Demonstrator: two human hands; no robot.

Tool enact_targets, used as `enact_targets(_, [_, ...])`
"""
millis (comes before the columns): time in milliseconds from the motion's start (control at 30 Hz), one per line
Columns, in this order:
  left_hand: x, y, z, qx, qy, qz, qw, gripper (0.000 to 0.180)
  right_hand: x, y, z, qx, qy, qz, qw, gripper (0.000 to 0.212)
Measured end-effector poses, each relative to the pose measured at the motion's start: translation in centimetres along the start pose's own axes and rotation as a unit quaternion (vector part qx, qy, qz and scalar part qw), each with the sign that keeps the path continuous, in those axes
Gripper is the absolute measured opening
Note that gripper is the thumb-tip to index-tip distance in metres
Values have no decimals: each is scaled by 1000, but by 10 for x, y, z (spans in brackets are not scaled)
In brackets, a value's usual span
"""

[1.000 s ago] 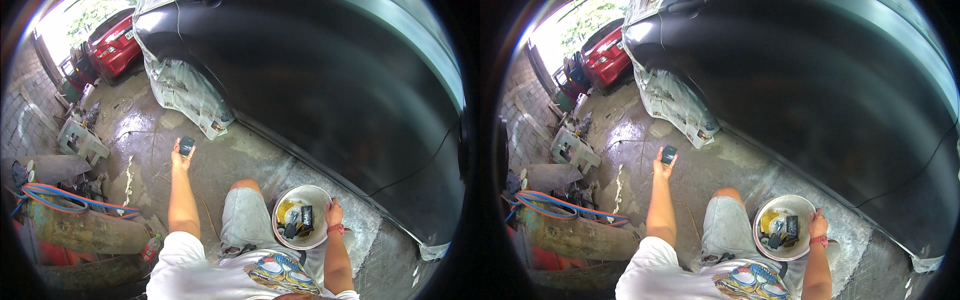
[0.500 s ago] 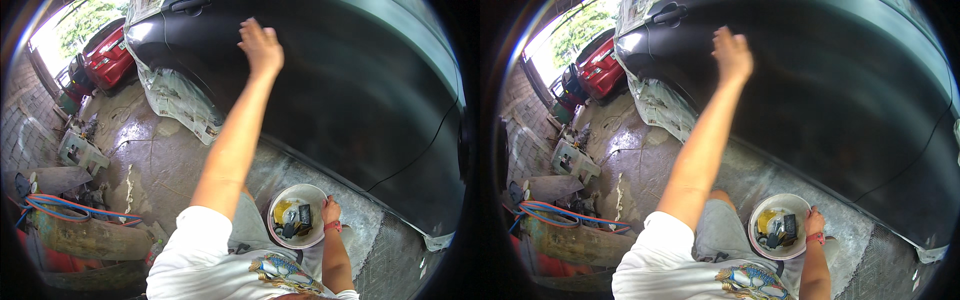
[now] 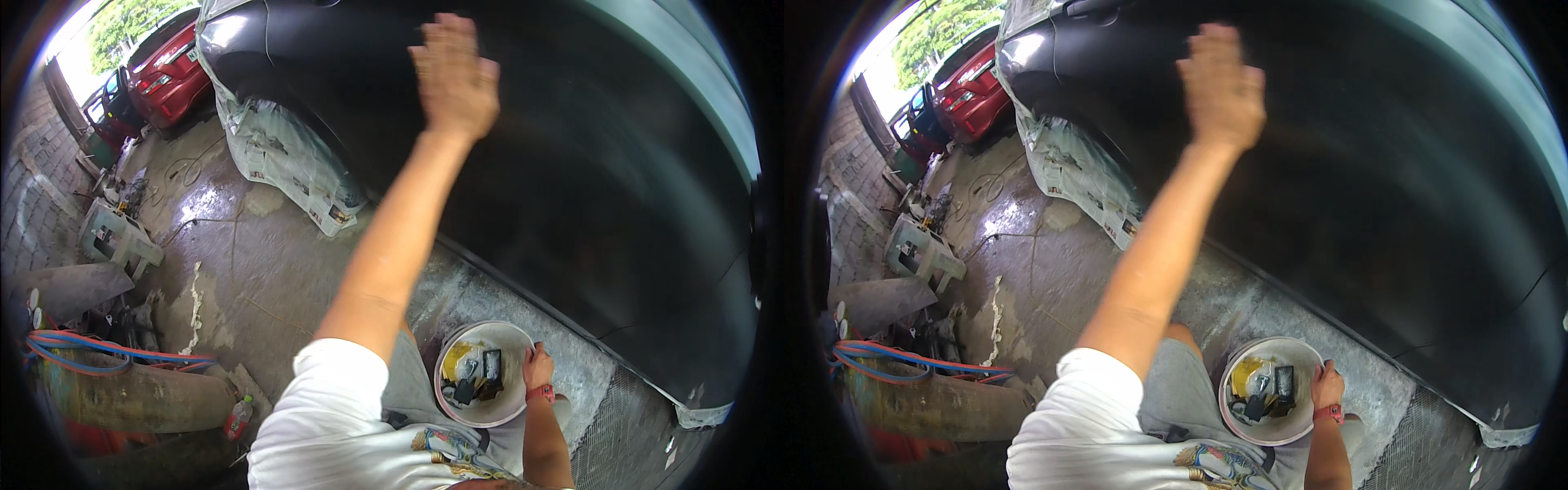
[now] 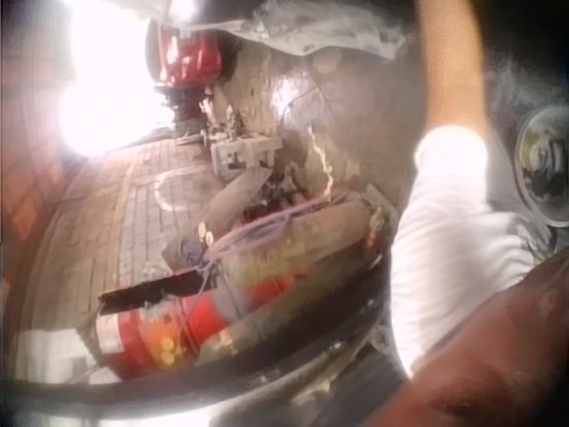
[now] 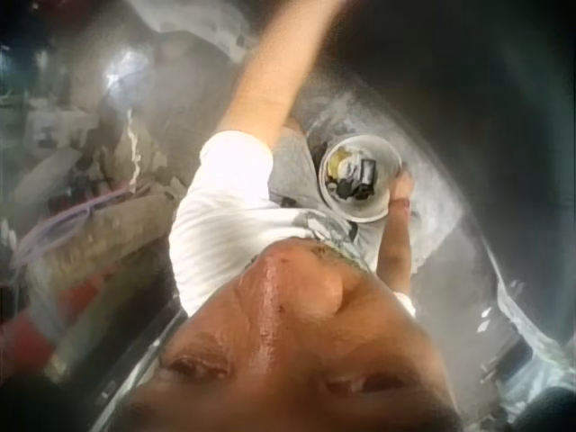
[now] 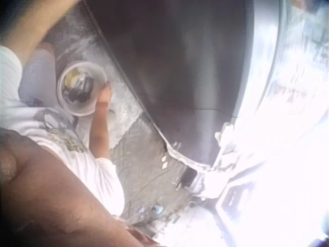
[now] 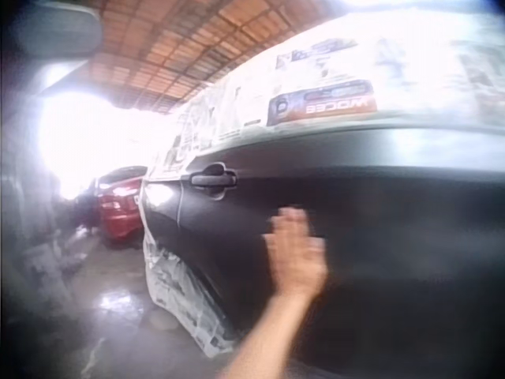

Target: The person uses a heat gun to warm the car bumper, then wipes the surface with a cloth from a bucket. The bumper is partially covered with newspaper, and the person moves around the vehicle to access different sections.

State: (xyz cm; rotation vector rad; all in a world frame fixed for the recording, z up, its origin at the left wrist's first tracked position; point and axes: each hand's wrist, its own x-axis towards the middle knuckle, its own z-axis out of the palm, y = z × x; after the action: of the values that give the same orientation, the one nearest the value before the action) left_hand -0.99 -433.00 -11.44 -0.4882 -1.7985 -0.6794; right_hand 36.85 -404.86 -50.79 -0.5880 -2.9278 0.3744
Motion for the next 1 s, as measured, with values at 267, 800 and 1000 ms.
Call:
enact_targets(267, [62,-202,-56,87,8,-184,979,68,8,-7,14,-15,5,-22,1000,25])
enact_targets(800, [67,-215,-48,32,87,-214,972,66,10,-19,7,-38,-26,-8,999,23])
enact_targets(1000, [-7,-106,-11,-20,-45,122,991,69,-1,-1,-2,-62,-13,33,997,23])
